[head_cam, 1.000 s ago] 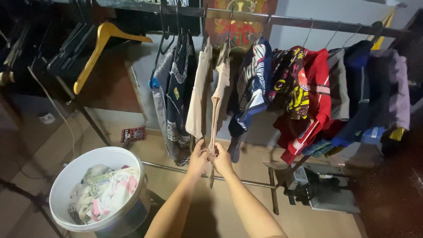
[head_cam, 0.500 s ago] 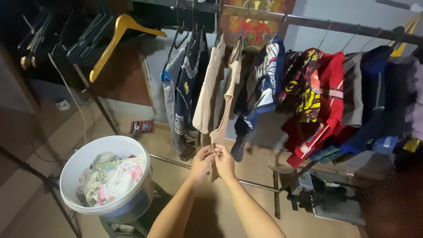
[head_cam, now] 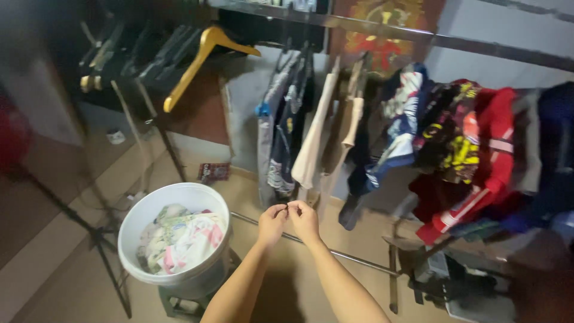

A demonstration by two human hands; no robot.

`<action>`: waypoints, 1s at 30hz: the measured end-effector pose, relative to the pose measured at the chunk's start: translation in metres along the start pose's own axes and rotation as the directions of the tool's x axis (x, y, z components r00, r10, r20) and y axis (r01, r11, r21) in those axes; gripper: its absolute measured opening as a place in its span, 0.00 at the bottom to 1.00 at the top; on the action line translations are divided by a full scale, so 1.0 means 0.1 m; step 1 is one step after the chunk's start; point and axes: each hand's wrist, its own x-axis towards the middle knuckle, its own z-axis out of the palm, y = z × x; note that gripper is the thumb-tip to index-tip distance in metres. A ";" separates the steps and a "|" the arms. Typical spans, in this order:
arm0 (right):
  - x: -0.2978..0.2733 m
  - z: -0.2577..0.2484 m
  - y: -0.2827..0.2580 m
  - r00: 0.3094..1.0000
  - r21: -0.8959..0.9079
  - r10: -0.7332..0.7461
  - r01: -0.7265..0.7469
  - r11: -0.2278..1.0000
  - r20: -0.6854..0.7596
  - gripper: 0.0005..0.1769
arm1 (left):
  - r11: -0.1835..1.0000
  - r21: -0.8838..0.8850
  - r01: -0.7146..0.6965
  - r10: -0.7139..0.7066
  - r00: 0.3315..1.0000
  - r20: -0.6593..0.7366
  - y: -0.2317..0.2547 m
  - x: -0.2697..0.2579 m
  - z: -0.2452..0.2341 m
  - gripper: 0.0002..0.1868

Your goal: The person takes wet clothes from a bucket, places each item on a hanger, and hangs them on a metal drying rack. The person handles several garments one at a time, including a beige top, a patterned top, and a floral dress, arranging them on the rack.

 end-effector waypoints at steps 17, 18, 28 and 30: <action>-0.05 2.27 -0.43 0.769 -0.046 -0.054 0.108 0.993 0.637 0.14 | 0.948 0.291 0.125 -0.009 0.929 -0.371 -1.35 0.87 -2.48 0.17; -0.07 2.38 -0.42 0.665 -0.187 0.108 0.048 0.981 0.739 0.19 | 0.892 0.401 0.209 -0.061 0.934 -0.351 -1.54 0.93 -2.69 0.21; -0.30 2.58 -1.06 0.415 -0.546 0.377 0.445 0.709 0.828 0.58 | 0.561 0.766 0.314 -0.383 0.919 -0.096 -1.45 0.42 -3.40 0.39; -0.29 2.54 -1.22 0.327 -0.553 0.446 0.528 0.644 0.833 0.67 | 0.475 0.854 0.213 -0.454 0.891 0.030 -0.63 -0.02 -3.38 0.41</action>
